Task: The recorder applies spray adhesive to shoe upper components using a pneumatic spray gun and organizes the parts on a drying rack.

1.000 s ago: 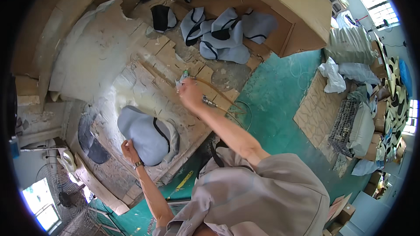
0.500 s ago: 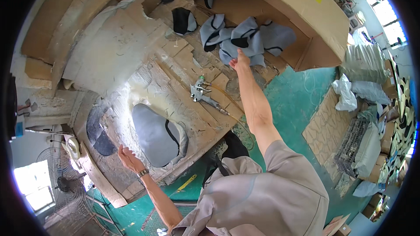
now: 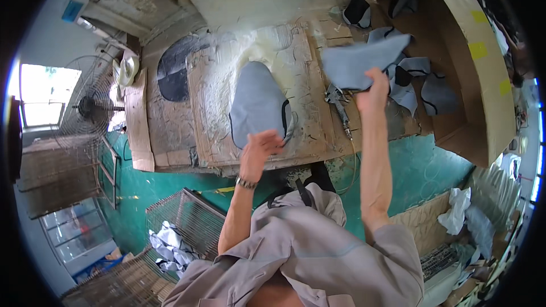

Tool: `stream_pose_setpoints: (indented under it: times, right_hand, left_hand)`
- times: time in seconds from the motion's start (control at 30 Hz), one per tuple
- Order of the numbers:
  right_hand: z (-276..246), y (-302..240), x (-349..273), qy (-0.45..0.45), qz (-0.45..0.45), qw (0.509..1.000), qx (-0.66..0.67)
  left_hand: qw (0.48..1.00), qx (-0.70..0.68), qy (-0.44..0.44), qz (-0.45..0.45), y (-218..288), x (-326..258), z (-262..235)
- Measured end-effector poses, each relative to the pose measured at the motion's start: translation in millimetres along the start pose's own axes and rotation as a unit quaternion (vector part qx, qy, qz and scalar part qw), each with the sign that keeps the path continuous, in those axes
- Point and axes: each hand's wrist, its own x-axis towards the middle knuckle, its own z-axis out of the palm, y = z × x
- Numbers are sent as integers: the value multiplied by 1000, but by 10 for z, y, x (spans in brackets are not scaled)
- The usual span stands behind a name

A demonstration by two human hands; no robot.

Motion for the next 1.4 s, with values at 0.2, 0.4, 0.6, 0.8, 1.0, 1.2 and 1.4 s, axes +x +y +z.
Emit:
stream_pose_setpoints:
  times: [0.2,0.4,0.6,0.8,1.0,1.2,1.4]
  right_hand:
    - [1294,219,-1608,-55,241,967,-66]
    - [879,1078,-1913,-79,239,959,-127]
    - [66,1383,-2306,-53,343,935,-76]
    - [-293,1402,-2232,-65,340,930,-124]
    - [-191,1878,-1803,-20,265,952,-152]
    - [234,2270,-1236,3,9,857,-516]
    - [-147,1679,-1117,-78,3,844,-530]
  left_hand:
    - [929,-343,-130,53,369,484,183]
    - [951,-261,45,162,548,90,-337]
    - [940,-304,145,56,-168,-291,-941]
    - [923,-344,170,42,-471,-313,-1066]
    - [925,-17,349,146,-386,559,-1594]
    - [837,307,442,97,-330,1349,-1925]
    - [852,309,389,165,-549,1247,-2266]
